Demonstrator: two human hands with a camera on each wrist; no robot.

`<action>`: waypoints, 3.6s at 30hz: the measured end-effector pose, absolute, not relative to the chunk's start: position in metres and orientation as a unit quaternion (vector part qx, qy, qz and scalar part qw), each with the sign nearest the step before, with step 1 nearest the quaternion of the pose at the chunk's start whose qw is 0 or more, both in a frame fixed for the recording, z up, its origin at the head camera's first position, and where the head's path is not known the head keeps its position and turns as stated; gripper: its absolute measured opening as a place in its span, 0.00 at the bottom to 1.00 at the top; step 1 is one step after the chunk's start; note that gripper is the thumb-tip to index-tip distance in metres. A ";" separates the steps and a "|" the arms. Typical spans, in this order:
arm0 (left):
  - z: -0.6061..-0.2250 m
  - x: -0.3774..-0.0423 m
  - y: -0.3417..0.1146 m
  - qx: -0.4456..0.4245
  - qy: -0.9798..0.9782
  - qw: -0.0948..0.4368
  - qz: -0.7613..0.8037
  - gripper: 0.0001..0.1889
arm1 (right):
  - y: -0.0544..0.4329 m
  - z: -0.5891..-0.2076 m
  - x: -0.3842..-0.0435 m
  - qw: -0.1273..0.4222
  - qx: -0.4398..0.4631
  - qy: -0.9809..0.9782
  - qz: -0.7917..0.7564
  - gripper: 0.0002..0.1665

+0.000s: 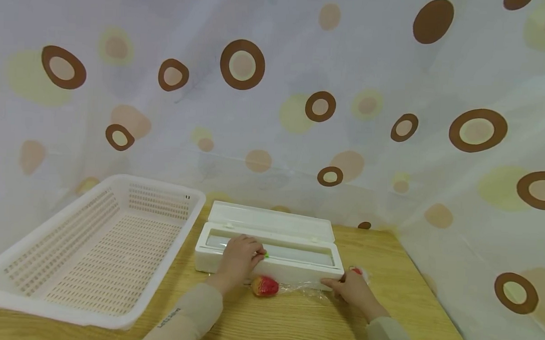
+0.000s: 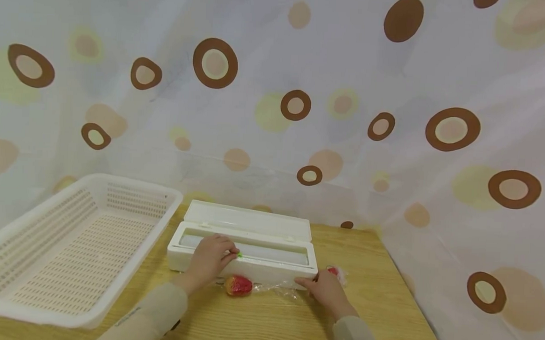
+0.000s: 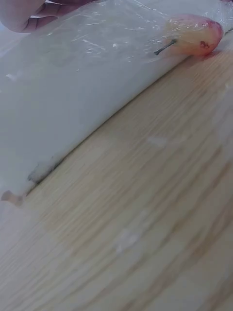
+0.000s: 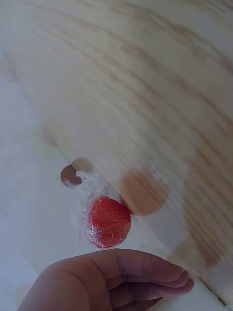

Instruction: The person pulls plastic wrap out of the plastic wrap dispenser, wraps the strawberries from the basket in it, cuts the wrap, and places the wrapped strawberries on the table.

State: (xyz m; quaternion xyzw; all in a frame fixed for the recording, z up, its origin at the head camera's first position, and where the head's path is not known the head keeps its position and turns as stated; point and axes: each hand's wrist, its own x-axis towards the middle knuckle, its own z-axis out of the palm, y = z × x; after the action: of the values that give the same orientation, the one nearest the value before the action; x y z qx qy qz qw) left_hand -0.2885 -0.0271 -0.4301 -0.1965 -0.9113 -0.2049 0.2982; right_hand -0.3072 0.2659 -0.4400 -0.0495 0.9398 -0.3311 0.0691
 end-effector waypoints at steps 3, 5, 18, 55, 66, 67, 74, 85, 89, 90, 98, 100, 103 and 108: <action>-0.431 -0.288 -0.032 -0.184 -0.916 0.293 -0.203 0.03 | 0.267 -0.439 -0.306 0.071 -0.048 0.939 -0.333 0.30; -0.432 -0.287 -0.035 -0.172 -0.921 0.281 -0.209 0.03 | 0.267 -0.439 -0.306 0.073 -0.047 0.939 -0.332 0.30; -0.428 -0.282 -0.051 -0.132 -0.930 0.270 -0.211 0.03 | 0.268 -0.441 -0.308 0.069 -0.044 0.941 -0.328 0.30; -0.423 -0.274 -0.062 0.053 -0.913 0.226 -0.336 0.16 | 0.266 -0.442 -0.308 0.062 -0.041 0.942 -0.329 0.28; -0.426 -0.274 -0.067 0.070 -0.910 0.253 -0.322 0.21 | 0.267 -0.444 -0.309 0.066 -0.033 0.943 -0.326 0.28; -0.426 -0.274 -0.067 0.071 -0.910 0.252 -0.321 0.21 | 0.267 -0.444 -0.309 0.065 -0.032 0.943 -0.325 0.28; -0.425 -0.273 -0.068 0.068 -0.910 0.244 -0.329 0.26 | 0.266 -0.444 -0.310 0.060 -0.032 0.944 -0.324 0.28; -0.424 -0.269 -0.076 0.061 -0.920 0.230 -0.311 0.22 | 0.263 -0.442 -0.310 0.052 -0.031 0.945 -0.322 0.27; -0.424 -0.264 -0.075 0.017 -0.939 0.257 -0.229 0.15 | 0.262 -0.443 -0.311 0.052 -0.033 0.945 -0.322 0.27; -0.424 -0.262 -0.074 -0.007 -0.939 0.270 -0.210 0.12 | 0.262 -0.444 -0.310 0.053 -0.031 0.946 -0.319 0.27; -0.418 -0.247 -0.057 -0.181 -0.939 0.279 -0.091 0.06 | 0.267 -0.441 -0.309 0.075 -0.061 0.946 -0.308 0.28; -0.420 -0.247 -0.057 -0.186 -0.937 0.285 -0.074 0.07 | 0.268 -0.441 -0.308 0.086 -0.072 0.942 -0.316 0.27; -0.426 -0.248 -0.059 -0.187 -0.937 0.288 -0.058 0.08 | 0.268 -0.442 -0.307 0.097 -0.082 0.940 -0.316 0.26; -0.435 -0.249 -0.063 -0.187 -0.938 0.290 -0.028 0.07 | 0.269 -0.444 -0.308 0.102 -0.081 0.949 -0.288 0.28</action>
State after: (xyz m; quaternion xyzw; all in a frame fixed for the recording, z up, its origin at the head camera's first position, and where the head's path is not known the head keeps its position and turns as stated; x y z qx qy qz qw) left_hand -0.2495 -0.0633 -0.4349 -0.1866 -0.9383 -0.0284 0.2896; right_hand -0.3081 0.2692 -0.4441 -0.0814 0.9487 -0.2880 0.1017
